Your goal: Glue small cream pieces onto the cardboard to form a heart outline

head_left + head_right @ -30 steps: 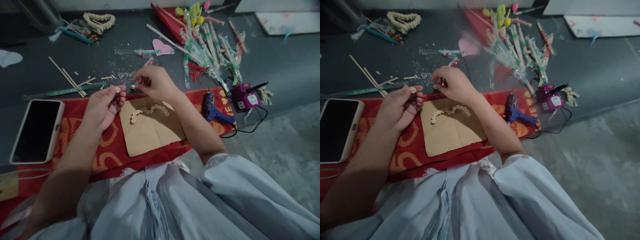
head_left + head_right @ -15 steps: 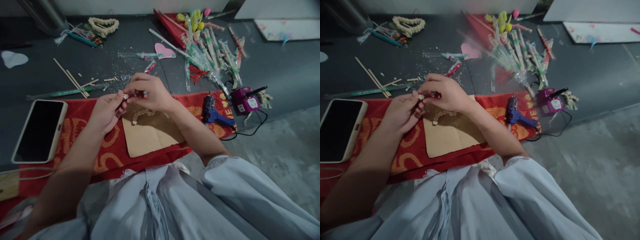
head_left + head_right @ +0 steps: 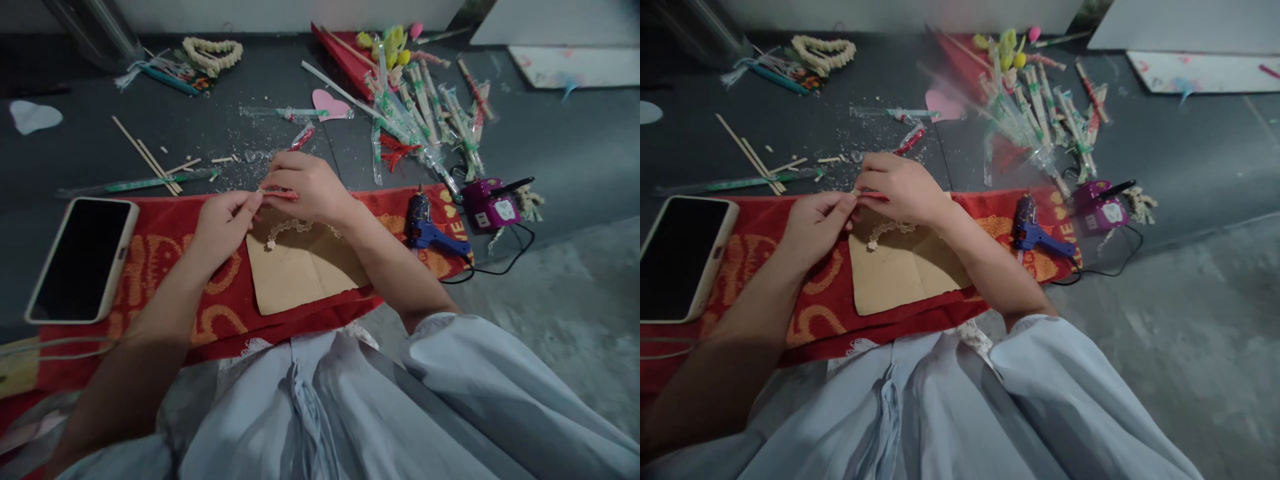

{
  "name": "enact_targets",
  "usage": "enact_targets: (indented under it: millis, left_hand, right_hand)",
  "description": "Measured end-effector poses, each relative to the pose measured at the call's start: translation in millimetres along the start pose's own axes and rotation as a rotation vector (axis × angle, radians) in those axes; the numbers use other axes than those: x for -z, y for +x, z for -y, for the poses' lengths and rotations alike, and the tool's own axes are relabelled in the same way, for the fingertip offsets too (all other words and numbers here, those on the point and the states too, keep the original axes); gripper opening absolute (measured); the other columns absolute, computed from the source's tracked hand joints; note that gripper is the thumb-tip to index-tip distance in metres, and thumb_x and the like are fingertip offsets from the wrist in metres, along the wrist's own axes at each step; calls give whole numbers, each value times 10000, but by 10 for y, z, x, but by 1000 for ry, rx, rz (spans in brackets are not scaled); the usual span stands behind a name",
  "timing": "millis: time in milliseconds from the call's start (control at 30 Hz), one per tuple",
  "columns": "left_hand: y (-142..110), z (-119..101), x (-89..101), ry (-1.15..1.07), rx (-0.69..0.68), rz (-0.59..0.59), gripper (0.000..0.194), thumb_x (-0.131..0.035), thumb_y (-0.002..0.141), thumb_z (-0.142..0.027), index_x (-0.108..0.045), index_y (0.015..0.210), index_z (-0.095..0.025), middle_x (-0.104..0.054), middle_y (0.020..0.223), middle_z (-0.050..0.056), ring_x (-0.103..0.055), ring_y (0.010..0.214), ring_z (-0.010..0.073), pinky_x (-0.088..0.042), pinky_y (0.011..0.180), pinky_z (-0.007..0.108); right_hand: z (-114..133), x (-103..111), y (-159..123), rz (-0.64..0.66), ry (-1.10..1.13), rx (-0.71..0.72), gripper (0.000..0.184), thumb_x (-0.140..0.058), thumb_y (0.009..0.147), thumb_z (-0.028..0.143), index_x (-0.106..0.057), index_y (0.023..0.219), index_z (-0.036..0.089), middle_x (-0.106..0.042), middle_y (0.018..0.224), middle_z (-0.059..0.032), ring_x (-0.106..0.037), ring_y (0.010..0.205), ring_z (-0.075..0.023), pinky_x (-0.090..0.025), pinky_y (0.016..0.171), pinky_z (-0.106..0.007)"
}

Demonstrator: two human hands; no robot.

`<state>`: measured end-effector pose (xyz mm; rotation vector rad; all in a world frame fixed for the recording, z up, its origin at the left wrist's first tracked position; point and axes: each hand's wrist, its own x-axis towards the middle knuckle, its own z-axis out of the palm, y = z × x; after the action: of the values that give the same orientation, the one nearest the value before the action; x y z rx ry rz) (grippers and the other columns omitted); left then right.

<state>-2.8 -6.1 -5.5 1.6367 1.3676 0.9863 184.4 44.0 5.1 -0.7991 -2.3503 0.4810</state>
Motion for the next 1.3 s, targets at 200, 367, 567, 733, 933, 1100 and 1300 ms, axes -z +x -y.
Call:
enact_targets:
  millis: [200, 367, 567, 733, 933, 1100, 1300]
  left_hand:
    - [-1, -24, 13, 86, -62, -7, 346, -585, 855, -342, -558, 529, -227, -528, 516, -6, -437, 528, 153, -279, 536, 293]
    - [-5, -62, 23, 42, -58, -21, 266, -627, 803, -227, -608, 538, -227, -554, 556, -5, -455, 567, 154, -299, 588, 302]
    - [-9, -93, 67, 41, -134, -102, 268, -604, 815, -255, -629, 548, -248, -591, 567, -18, -514, 585, 145, -363, 607, 287]
    - [64, 31, 145, 103, -94, -304, 223, -566, 833, -238, -715, 669, -214, -662, 641, -13, -567, 628, 130, -396, 618, 267]
    - [126, 134, 284, 492, -50, -405, 176, -622, 820, -295, -749, 777, -181, -710, 748, 21, -589, 735, 173, -415, 730, 302]
    - [83, 24, 367, 793, 52, -310, 385, -521, 876, -233, -673, 1211, -119, -688, 1158, 118, -556, 1091, 265, -371, 997, 427]
    - [68, 24, 319, 848, 94, -325, 327, -504, 927, -382, -733, 1006, -162, -660, 1227, 66, -388, 1253, 332, -259, 1068, 569]
  right_hand:
    - [-16, -18, 7, 46, -82, 56, 263, -461, 898, 389, -690, 867, 263, -671, 942, -67, -579, 873, -192, -450, 782, -340]
    - [15, 13, 2, 65, -122, 107, 215, -481, 904, 338, -674, 887, 245, -660, 935, -72, -577, 865, -179, -457, 768, -307]
    - [7, 17, -7, 62, -162, 132, 200, -475, 919, 318, -655, 895, 233, -652, 950, -76, -575, 876, -178, -452, 757, -305]
    - [-25, -6, -17, 23, -104, 139, 224, -486, 942, 358, -652, 904, 213, -640, 940, -66, -587, 868, -169, -472, 763, -303]
    - [-6, 13, -23, 59, -104, 76, 202, -475, 964, 334, -641, 951, 219, -625, 966, -44, -594, 905, -154, -497, 804, -310]
    - [5, 54, -25, 65, -94, 105, 245, -444, 984, 356, -635, 997, 204, -616, 985, -26, -605, 891, -120, -517, 798, -286]
    - [39, 146, -7, 126, -90, 45, 226, -487, 956, 351, -663, 968, 209, -645, 947, -6, -613, 850, -100, -510, 796, -272]
